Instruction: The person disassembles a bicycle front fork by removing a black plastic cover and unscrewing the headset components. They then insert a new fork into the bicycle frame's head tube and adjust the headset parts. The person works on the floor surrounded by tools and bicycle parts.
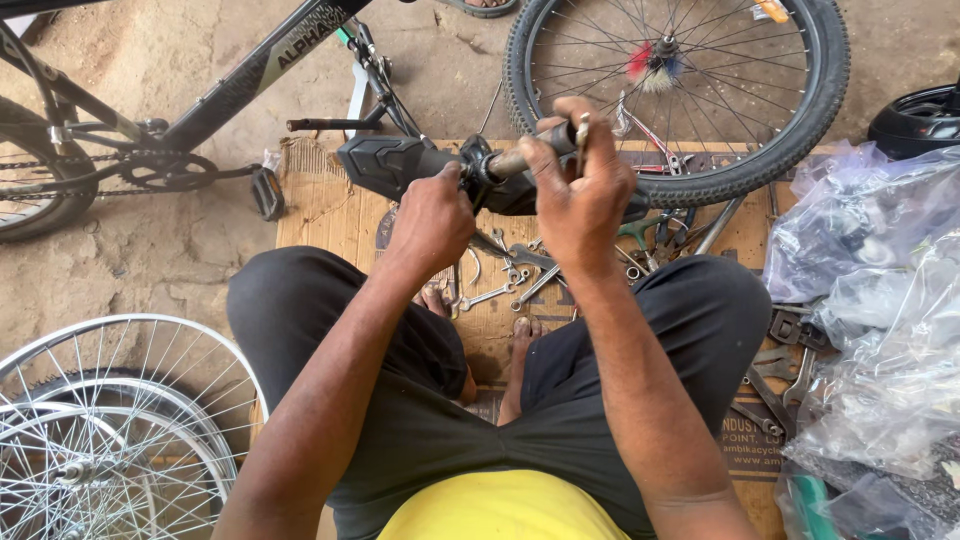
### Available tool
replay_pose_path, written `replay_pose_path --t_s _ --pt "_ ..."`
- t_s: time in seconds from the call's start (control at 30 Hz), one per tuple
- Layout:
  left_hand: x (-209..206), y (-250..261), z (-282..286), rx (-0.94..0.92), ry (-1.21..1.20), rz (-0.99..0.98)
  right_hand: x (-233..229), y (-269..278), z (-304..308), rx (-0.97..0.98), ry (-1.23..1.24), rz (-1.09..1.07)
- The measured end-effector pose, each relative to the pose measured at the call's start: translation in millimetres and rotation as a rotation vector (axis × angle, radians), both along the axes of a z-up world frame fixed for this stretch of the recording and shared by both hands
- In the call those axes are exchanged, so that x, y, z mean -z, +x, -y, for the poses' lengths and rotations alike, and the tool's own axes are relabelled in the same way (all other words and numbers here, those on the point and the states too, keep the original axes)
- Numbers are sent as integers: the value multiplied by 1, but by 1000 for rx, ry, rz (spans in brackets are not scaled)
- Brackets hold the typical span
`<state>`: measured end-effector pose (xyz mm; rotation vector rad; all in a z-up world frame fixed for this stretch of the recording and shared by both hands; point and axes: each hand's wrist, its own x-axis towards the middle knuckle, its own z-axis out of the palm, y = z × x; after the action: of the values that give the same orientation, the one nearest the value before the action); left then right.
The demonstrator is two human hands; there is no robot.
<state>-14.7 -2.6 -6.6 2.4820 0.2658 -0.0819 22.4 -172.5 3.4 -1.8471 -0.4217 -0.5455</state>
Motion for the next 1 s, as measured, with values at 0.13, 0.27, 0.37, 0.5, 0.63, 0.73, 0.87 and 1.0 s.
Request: replay_pose_path --t_s 0.13,0.27,0.37,0.5,0.63,0.73,0.87,1.0 --pt "8 17 -17 67 -66 -65 0 -1 3 -35 -18 51" --pt "24 22 -9 64 71 -22 2 1 0 -42 -10 74" --pt "20 17 -4 67 128 23 -1 4 -6 -62 -3 52" --pt "8 20 -18 52 28 -194 -1 -5 2 -81 -69 75" --pt "22 13 -5 43 54 41 30 -37 22 -13 148 -132" --pt "37 9 0 71 63 322 67 -50 26 90 115 -509" --pt "42 13 3 54 66 355 79 -41 24 -2 42 -855" --pt "45 5 6 18 64 390 81 -34 23 -35 114 -837"
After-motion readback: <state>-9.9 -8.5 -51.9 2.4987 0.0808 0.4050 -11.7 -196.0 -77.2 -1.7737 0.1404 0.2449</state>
